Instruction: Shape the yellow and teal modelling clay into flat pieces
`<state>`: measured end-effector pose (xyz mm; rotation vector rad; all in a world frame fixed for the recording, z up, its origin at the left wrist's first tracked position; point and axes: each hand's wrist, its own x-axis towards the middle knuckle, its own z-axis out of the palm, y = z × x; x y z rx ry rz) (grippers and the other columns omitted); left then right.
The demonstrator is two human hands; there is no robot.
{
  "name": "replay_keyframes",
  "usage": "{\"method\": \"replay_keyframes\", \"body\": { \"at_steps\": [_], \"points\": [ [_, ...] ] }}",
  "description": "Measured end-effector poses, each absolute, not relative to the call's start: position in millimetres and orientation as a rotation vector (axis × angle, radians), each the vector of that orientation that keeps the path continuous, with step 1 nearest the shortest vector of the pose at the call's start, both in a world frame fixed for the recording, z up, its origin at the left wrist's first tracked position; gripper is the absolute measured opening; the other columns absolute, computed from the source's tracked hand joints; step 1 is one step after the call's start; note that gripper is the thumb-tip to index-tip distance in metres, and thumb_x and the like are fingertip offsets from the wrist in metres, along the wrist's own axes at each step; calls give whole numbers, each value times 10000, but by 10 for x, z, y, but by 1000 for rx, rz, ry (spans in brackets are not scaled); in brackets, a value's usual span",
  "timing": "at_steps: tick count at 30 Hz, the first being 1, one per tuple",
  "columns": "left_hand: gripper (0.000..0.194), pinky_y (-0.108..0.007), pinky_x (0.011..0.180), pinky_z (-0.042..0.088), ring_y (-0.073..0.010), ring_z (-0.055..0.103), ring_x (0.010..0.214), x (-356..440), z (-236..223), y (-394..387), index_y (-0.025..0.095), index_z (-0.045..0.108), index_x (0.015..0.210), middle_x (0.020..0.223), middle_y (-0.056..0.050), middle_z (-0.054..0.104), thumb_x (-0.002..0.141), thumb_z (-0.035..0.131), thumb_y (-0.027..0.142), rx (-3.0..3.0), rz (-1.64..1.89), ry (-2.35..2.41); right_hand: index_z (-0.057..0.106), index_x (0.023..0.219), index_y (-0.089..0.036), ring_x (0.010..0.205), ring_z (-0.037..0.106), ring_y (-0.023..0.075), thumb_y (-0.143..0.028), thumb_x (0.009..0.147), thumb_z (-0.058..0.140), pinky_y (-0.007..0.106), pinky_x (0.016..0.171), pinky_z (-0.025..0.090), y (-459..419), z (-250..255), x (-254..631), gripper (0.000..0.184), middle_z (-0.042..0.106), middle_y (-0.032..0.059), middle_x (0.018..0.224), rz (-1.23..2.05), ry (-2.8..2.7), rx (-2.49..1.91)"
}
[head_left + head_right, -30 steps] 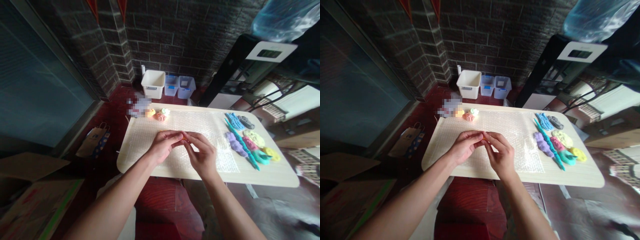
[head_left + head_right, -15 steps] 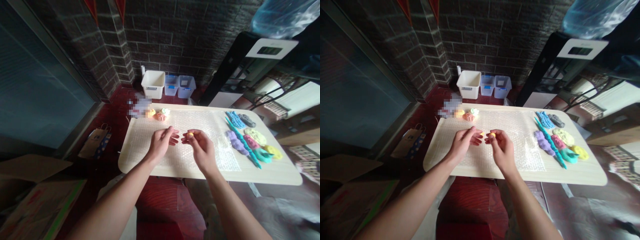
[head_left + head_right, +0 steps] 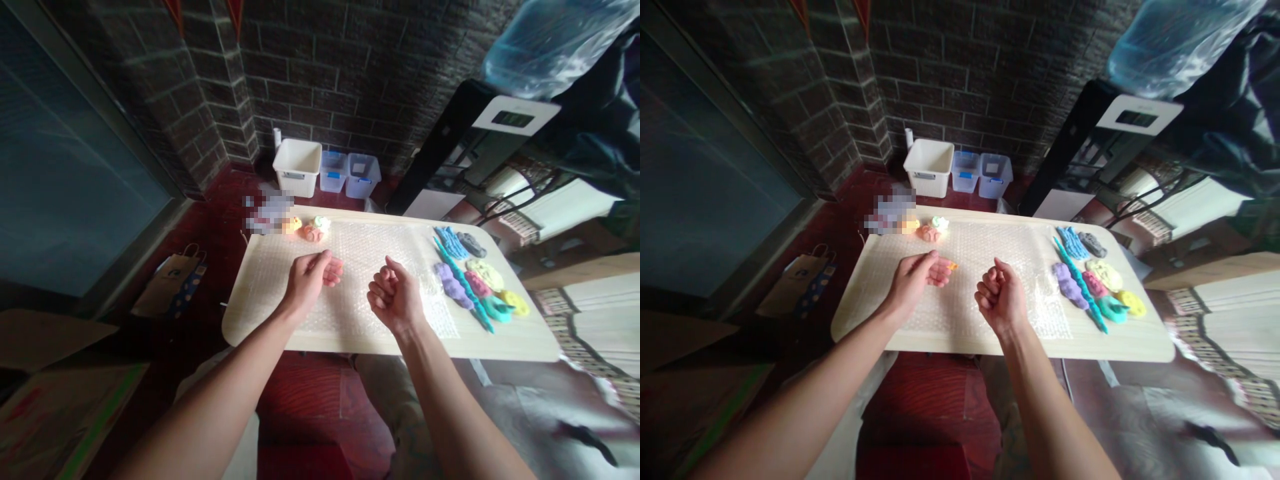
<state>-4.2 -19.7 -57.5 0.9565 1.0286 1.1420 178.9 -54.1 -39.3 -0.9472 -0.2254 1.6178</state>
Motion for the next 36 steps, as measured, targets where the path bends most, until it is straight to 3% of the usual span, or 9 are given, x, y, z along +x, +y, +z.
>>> {"method": "replay_keyframes", "body": {
  "at_steps": [2,7,12,15,18,22,26,32,36],
  "points": [
    [454,-261,572,553,-164,702,586,-49,-571,-193,104,800,835,713,-98,767,906,696,541,953,1147,1027,548,581,-215,326,193,52,-412,879,799,181,279,183,-541,-398,1769,437,289,-118,384,1602,-239,-976],
    [452,-263,575,552,-165,701,588,-61,-576,-173,106,792,830,739,-112,781,913,681,536,957,1152,1042,611,685,-209,306,220,33,-515,845,862,168,259,160,-538,-410,1722,427,451,-105,447,1571,-261,-1044],
    [449,-295,670,591,-202,760,723,-134,-695,-92,146,765,885,818,-102,798,1015,528,505,1266,1215,1203,623,653,-191,330,260,43,-554,958,694,160,282,213,-541,-345,1711,479,414,-79,450,1646,-299,-998],
    [299,-336,804,601,-225,773,874,-186,-748,-44,181,749,931,920,-85,803,1018,542,380,1573,1219,1325,709,763,-158,418,435,67,-469,954,629,166,361,393,-546,-294,1709,373,535,-21,555,1696,-316,-953],
    [146,-415,958,577,-264,749,1013,-195,-766,-24,184,736,1009,1058,-111,787,947,615,235,1720,1187,1377,751,897,-138,616,639,114,-342,862,646,197,548,576,-540,-295,1707,232,692,51,755,1730,-336,-929],
    [248,-492,1122,493,-317,665,1211,-152,-826,-42,167,709,1147,1203,-153,739,911,635,169,1947,1099,1389,755,952,-159,831,752,150,-94,732,703,198,755,644,-515,-394,1698,235,784,73,926,1722,-392,-952],
    [472,-502,1179,449,-341,592,1333,-112,-961,-83,127,640,1345,1365,-191,675,873,642,109,2120,953,1351,754,978,-178,945,785,175,-18,760,785,225,885,653,-512,-478,1686,272,814,76,991,1686,-457,-975],
    [474,-532,1168,442,-331,590,1313,-117,-1091,-61,155,627,1368,1332,-170,686,906,582,63,2206,829,1378,763,892,-168,750,745,118,-250,738,969,158,700,623,-553,-432,1673,270,776,25,848,1668,-492,-941],
    [336,-531,1111,470,-328,618,1211,-117,-1032,-46,172,677,1234,1222,-155,694,930,572,76,2201,836,1375,711,754,-167,525,596,79,-480,783,934,147,451,486,-571,-357,1651,385,584,-46,580,1685,-461,-940]
  ]
}}
